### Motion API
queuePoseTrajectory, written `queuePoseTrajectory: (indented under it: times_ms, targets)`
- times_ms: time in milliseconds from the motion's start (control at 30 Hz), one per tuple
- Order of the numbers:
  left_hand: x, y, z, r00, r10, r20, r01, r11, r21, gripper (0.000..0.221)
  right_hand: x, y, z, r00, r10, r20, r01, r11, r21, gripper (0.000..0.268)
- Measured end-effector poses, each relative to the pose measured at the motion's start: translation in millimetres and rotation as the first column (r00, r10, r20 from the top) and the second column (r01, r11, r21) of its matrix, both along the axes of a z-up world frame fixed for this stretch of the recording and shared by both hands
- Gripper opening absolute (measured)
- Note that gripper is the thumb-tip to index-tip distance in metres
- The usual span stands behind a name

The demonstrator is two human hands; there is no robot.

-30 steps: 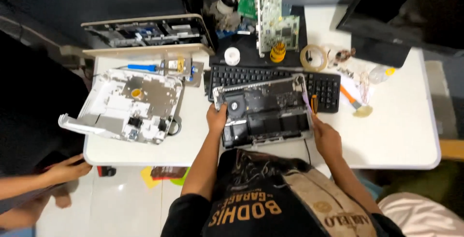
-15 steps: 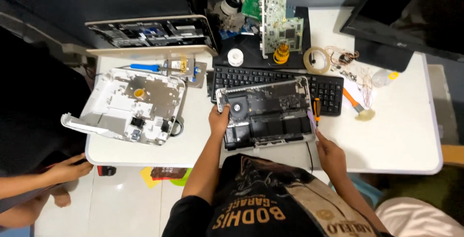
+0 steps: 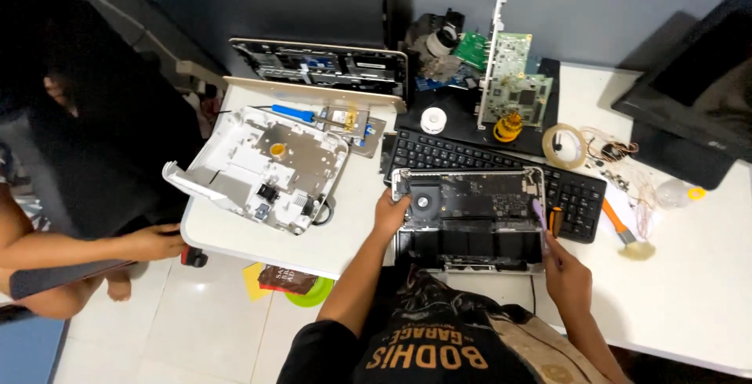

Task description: Cleaning and disassembling laptop components using a brush and screwdriver

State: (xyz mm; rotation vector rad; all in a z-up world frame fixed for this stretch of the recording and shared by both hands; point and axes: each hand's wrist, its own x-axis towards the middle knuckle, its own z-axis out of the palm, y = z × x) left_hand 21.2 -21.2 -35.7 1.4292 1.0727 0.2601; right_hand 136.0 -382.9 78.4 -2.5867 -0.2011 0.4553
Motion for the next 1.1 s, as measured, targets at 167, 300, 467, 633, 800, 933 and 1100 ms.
queuePoseTrajectory:
  times_ms: [167,300,467,633,800,933,1100]
  targets:
    - [-4.3,7.2,37.6,0.994,-0.068,-0.088,0.068,0.998,-0.004,0.038,23.1,30.8,-18.0,0.998,0.021,0.051,-0.021,1.0,-0.014,0.044]
    - [-1.1,11.3,29.9,0.991,-0.087,-0.098,0.087,0.996,-0.013,0.033,36.6,45.8,-21.4,0.991,0.059,0.118,-0.058,0.998,-0.016,0.042]
    - [-5.1,8.7,39.2,0.991,-0.097,-0.087,0.096,0.995,-0.019,0.035,45.6,42.8,-34.7,0.983,0.093,0.159,-0.086,0.995,-0.051,0.042]
    - [-7.2,3.1,44.8,0.994,-0.09,-0.059,0.089,0.996,-0.02,0.035,46.0,40.8,-37.1,0.986,0.085,0.145,-0.083,0.996,-0.022,0.043]
    - [-11.0,0.6,53.9,0.996,-0.08,0.041,0.082,0.996,-0.045,0.033,45.3,40.2,-35.9,0.981,0.107,0.161,-0.105,0.994,-0.023,0.043]
    - [-19.2,10.0,36.6,0.979,-0.131,0.156,0.148,0.984,-0.099,0.029,53.6,36.2,-43.3,0.975,0.128,0.181,-0.128,0.992,-0.014,0.044]
    - [-23.8,10.9,57.4,0.96,-0.062,0.275,0.142,0.948,-0.283,0.034,49.4,38.7,-51.3,0.973,0.102,0.205,-0.113,0.993,0.04,0.043]
